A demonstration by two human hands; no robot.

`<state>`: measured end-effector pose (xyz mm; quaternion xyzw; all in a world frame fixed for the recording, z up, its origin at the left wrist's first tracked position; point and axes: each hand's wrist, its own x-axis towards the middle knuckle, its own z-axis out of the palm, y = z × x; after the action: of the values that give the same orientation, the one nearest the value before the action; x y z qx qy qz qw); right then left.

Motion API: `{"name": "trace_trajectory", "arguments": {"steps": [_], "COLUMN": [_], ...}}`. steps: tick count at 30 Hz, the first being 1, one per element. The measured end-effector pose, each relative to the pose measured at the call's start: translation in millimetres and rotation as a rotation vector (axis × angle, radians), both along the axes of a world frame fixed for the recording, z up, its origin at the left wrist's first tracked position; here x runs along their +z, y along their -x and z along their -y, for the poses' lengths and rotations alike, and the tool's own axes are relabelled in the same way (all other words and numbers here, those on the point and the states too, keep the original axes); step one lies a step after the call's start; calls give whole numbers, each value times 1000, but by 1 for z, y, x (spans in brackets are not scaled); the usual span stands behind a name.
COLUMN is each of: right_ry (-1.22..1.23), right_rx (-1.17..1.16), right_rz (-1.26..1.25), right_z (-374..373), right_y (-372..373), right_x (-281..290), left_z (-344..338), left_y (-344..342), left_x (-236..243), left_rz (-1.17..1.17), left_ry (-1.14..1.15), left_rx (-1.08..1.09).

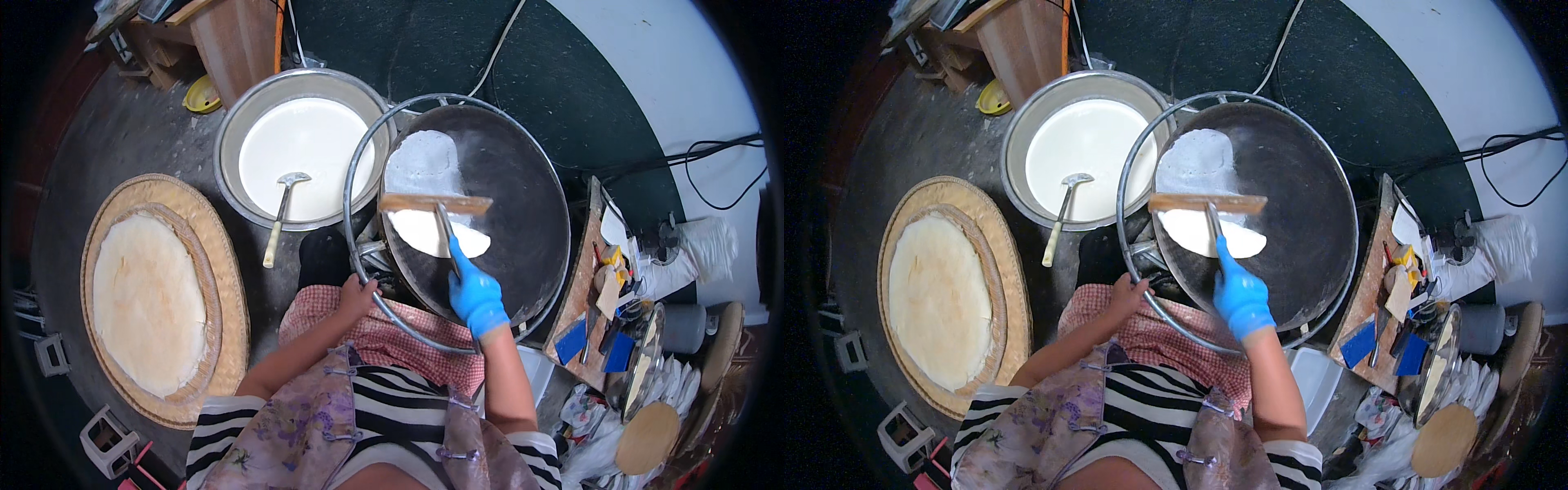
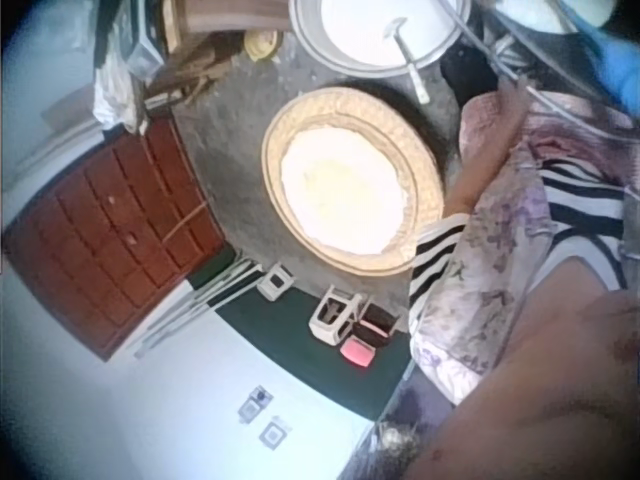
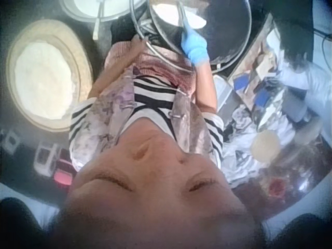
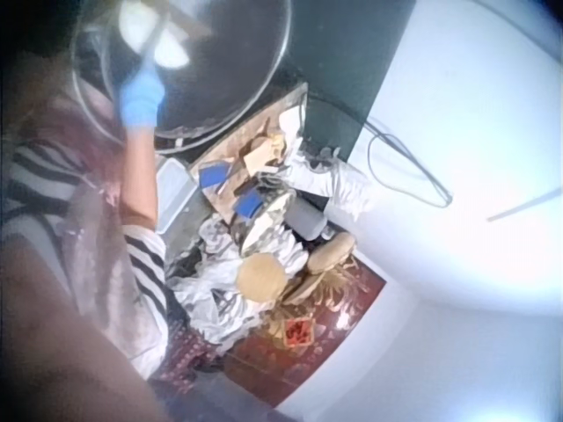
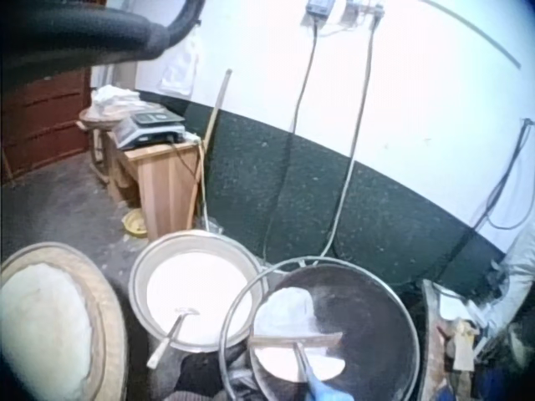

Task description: The person ladles white batter onto a hot circular griddle, spreads it thinly with a wooden spreader, cooks until set, then lifts and transfers the crepe onto a woven tray. The process repeats multiple times, with the griddle wiped between batches.

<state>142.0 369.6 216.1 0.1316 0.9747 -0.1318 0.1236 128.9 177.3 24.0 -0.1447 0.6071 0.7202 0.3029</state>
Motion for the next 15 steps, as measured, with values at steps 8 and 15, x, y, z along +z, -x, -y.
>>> {"name": "trace_trajectory", "arguments": {"steps": [8, 15], "right_ry": [5, 9], "right_rx": [1, 35], "right_rz": [-59, -11], "right_z": [-23, -5], "right_y": [-36, -21], "right_x": [19, 6], "left_z": [15, 22], "left_y": [36, 88], "left_x": [-3, 1], "left_rz": [-121, -177], "left_ry": [66, 175], "left_rx": [-82, -148]}}
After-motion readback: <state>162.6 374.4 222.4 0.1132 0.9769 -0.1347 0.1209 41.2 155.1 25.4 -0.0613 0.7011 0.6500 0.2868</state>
